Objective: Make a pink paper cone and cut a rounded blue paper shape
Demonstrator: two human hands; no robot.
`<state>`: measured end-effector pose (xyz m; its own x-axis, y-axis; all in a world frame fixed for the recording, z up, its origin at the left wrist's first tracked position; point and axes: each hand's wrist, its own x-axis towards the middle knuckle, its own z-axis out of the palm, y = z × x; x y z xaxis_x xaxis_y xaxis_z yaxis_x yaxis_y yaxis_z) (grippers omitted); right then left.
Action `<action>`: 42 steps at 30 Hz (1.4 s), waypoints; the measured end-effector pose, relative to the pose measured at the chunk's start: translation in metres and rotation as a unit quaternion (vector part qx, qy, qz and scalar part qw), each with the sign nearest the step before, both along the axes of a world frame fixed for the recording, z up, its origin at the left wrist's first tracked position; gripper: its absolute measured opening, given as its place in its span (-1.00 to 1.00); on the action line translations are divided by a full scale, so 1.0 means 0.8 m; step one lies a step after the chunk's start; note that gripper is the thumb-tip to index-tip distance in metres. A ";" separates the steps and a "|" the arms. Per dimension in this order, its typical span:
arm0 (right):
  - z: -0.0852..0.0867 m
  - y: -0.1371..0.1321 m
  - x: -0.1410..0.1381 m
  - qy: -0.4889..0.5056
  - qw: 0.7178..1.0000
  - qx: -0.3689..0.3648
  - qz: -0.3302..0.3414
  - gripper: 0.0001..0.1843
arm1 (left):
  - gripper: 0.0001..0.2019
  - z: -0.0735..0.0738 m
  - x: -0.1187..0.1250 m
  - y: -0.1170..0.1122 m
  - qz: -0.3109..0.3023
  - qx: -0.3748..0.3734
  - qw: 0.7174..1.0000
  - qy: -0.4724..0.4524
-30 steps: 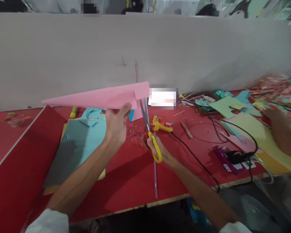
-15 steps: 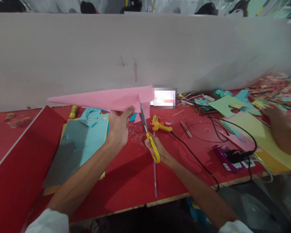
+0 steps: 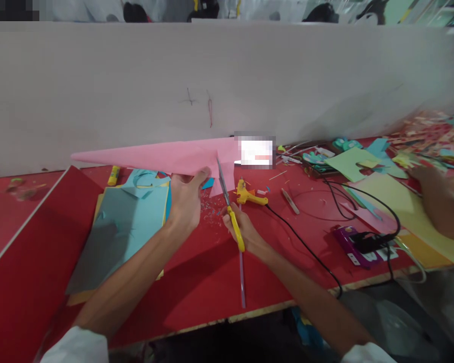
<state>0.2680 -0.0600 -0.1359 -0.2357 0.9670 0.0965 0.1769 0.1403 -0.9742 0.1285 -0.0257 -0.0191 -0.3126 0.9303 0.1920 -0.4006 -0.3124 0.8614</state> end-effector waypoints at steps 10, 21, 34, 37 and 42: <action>-0.019 0.007 -0.002 0.079 0.997 -0.007 -0.005 -0.40 | -0.70 -0.007 0.009 -0.007 -0.022 -0.018 1.000 0.014; 0.002 0.003 -0.002 0.064 0.998 -0.014 0.014 -0.37 | -0.72 -0.005 0.005 -0.005 -0.021 0.009 1.000 0.002; 0.005 -0.002 0.004 0.058 0.998 -0.011 0.035 -0.40 | -0.70 -0.001 0.004 -0.001 -0.007 0.000 1.000 -0.008; -0.008 0.004 0.000 0.081 0.997 -0.013 0.016 -0.39 | -0.72 -0.005 0.007 -0.003 -0.013 0.003 1.000 -0.002; -0.022 0.008 -0.009 0.106 0.994 -0.008 -0.004 -0.36 | -0.70 -0.009 0.011 -0.006 -0.010 -0.017 1.000 0.009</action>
